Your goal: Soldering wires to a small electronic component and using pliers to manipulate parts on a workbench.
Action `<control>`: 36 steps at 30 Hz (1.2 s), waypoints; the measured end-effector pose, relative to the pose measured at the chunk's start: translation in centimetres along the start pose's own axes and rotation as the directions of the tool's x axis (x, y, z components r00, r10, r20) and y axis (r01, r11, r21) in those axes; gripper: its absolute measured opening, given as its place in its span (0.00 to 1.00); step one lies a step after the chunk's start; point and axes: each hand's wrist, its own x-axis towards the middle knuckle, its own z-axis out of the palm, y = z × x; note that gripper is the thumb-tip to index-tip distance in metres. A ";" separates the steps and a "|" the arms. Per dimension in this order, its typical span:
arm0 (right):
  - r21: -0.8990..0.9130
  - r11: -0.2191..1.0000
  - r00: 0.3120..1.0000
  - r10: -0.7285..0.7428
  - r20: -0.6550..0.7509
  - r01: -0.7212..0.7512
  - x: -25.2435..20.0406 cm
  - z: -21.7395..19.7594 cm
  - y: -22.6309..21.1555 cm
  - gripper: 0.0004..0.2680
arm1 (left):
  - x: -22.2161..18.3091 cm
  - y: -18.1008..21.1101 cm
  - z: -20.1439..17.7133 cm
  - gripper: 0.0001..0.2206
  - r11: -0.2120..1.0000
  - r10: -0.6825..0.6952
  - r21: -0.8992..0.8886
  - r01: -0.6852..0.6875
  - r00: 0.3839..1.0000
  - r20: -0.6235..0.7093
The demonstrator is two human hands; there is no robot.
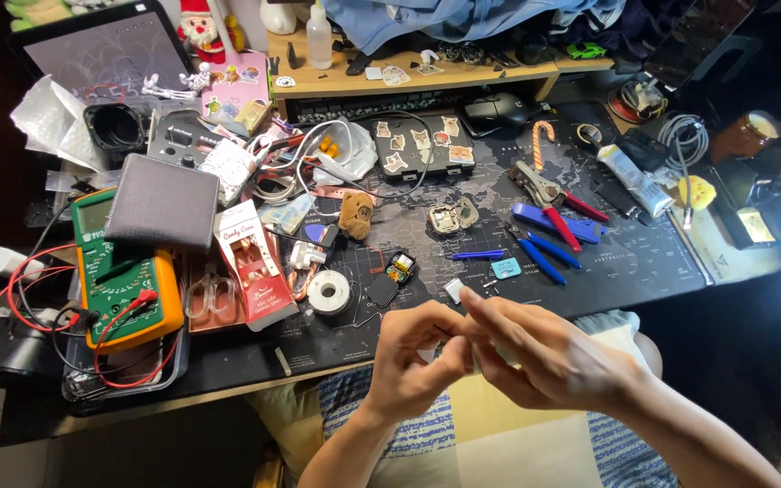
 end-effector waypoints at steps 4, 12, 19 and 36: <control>-0.011 0.999 0.999 -0.050 -0.015 0.049 0.7 0.5 0.9 0.25 | 0.1 -0.6 -0.6 0.05 0.999 -0.025 -0.027 0.025 0.999 -0.030; 0.150 0.989 0.998 -0.012 -0.062 0.021 0.2 2.2 3.2 0.23 | 0.4 -1.2 -1.4 0.04 0.989 -0.121 -0.099 0.112 0.988 -0.094; 0.201 0.980 0.995 0.014 -0.103 0.007 1.1 2.8 4.1 0.24 | 1.0 -1.7 -2.2 0.05 0.989 -0.118 -0.101 0.105 0.983 -0.137; 0.137 0.990 0.931 0.076 -0.358 -0.028 1.0 2.6 4.6 0.24 | 1.8 0.2 -3.5 0.05 0.969 -0.040 0.244 0.041 0.999 -0.007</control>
